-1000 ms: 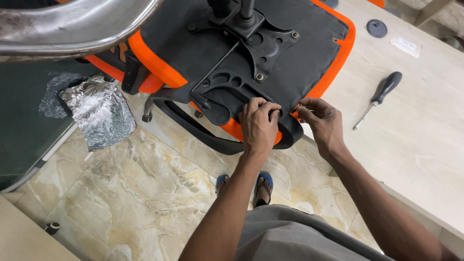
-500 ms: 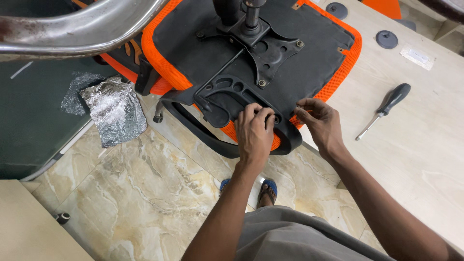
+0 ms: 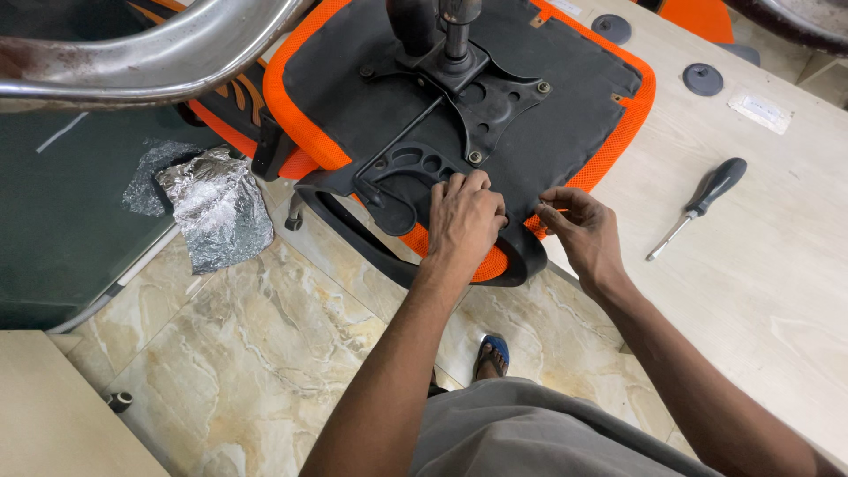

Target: The person uses a screwdriver to tighten screws on the underside of an orange office chair seat. They then attach a black plastic frame to the seat using screws and a screwdriver, aligning and securing the components.

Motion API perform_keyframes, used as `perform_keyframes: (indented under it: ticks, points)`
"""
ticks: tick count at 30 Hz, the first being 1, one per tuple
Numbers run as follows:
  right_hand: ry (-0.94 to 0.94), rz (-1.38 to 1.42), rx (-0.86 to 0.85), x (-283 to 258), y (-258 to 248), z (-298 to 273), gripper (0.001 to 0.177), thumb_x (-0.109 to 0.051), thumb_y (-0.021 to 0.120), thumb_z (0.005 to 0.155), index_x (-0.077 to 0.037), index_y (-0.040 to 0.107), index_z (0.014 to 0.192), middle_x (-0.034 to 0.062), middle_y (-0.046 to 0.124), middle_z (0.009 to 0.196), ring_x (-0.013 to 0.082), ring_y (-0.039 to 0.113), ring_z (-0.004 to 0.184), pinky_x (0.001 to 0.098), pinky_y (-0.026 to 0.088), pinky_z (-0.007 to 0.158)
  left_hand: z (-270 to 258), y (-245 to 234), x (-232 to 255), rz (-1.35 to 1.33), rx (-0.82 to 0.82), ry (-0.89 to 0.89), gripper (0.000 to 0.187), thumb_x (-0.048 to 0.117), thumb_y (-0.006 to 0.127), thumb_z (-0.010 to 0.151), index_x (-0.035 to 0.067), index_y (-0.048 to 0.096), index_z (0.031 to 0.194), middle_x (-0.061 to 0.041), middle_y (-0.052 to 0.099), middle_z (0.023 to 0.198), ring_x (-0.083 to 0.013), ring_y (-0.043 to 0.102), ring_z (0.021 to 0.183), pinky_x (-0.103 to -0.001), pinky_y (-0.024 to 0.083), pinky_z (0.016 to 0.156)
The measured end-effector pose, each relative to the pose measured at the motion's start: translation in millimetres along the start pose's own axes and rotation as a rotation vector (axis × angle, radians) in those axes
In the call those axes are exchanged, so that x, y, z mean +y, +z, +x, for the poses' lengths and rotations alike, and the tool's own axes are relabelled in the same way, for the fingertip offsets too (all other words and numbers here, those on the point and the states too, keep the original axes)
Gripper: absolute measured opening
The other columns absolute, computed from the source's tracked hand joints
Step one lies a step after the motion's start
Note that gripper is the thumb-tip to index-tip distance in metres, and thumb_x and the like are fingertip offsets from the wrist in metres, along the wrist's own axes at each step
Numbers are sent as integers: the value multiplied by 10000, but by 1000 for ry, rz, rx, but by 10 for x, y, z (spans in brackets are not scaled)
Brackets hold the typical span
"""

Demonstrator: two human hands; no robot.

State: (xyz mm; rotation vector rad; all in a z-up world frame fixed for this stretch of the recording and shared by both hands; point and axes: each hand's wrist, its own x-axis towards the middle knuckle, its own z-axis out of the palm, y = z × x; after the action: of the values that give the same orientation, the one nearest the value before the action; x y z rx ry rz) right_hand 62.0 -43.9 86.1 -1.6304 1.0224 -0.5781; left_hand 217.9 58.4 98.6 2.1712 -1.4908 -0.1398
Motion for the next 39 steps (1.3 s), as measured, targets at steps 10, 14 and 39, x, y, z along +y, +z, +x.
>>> perform_keyframes:
  ticks: [10,14,39]
  points:
    - [8,108,-15,72,-11,10,187,-149,683,962,-51,693,1121,51,743,975,121,682,817,259,598,743,-350,126,-75,-530,252,-131,155,189,709,943,53,726,1016,-81,676,1171,-276,679,1056,-409,538,912]
    - [-12,-15,-30,10,47,-16,212,-144,715,952,-46,713,1140,54,729,933,99,636,783,247,538,684,-494,159,69,-698,284,-275,195,203,663,1003,43,715,1103,-108,716,1077,-274,715,953,-390,561,833]
    - [11,-776,643,1158,-1169,390,599,-238,849,903,96,539,1292,268,493,1208,383,578,967,488,554,814,-242,368,-212,-609,296,-402,265,273,546,1045,56,654,1154,-97,719,1093,-267,719,965,-395,561,782]
